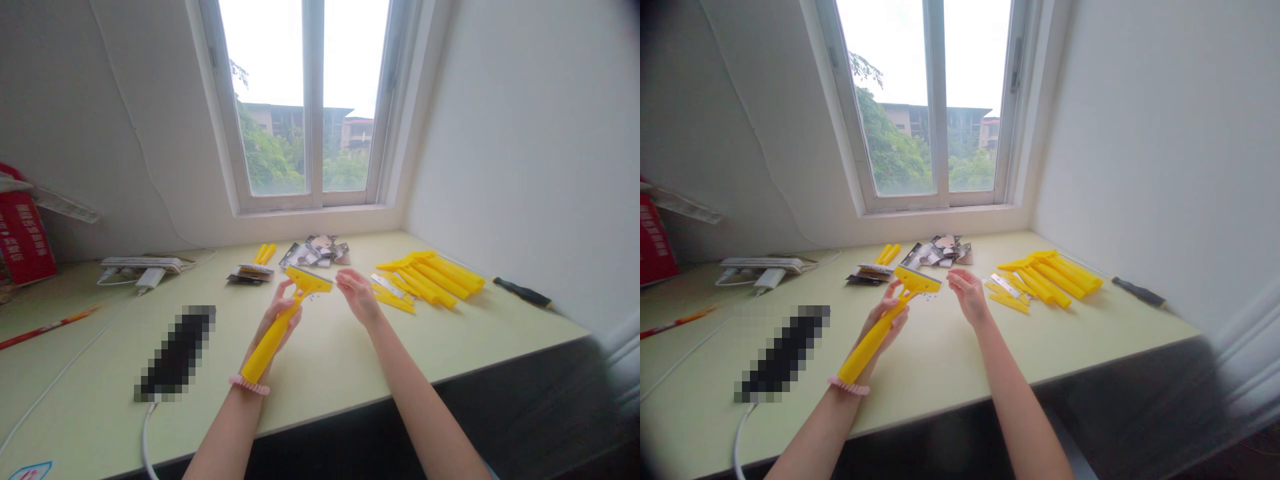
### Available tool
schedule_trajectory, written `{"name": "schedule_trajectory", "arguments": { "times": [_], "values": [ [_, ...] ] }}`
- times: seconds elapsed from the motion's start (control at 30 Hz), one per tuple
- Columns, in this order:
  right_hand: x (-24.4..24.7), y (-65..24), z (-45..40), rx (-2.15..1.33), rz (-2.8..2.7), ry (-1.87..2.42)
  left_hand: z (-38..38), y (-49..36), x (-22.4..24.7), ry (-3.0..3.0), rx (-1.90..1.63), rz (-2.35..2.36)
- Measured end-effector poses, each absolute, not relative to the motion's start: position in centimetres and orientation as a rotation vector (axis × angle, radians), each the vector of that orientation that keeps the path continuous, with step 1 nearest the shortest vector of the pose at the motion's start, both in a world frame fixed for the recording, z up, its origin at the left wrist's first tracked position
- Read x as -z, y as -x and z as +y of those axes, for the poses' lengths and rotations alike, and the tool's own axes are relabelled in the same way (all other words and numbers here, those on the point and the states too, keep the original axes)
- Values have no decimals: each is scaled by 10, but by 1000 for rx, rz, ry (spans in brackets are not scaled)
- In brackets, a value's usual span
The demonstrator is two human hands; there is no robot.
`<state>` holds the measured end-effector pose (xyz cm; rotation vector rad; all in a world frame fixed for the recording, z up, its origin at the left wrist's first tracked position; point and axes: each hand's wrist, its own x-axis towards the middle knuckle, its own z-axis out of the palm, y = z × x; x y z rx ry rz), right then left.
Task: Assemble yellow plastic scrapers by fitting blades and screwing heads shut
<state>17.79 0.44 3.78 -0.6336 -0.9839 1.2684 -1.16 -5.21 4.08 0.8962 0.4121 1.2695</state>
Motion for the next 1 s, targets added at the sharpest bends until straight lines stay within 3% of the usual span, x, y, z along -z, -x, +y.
{"name": "schedule_trajectory", "arguments": {
  "times": [0.47, 1.0],
  "values": [
    [-41, -176, 1, -1092, -1056, 699, -42, 10, -35, -1074, -1122, 563],
    [-38, -163, -5, -765, -1601, 785, -42, 6, -35, -1126, -947, 693]
  ]
}}
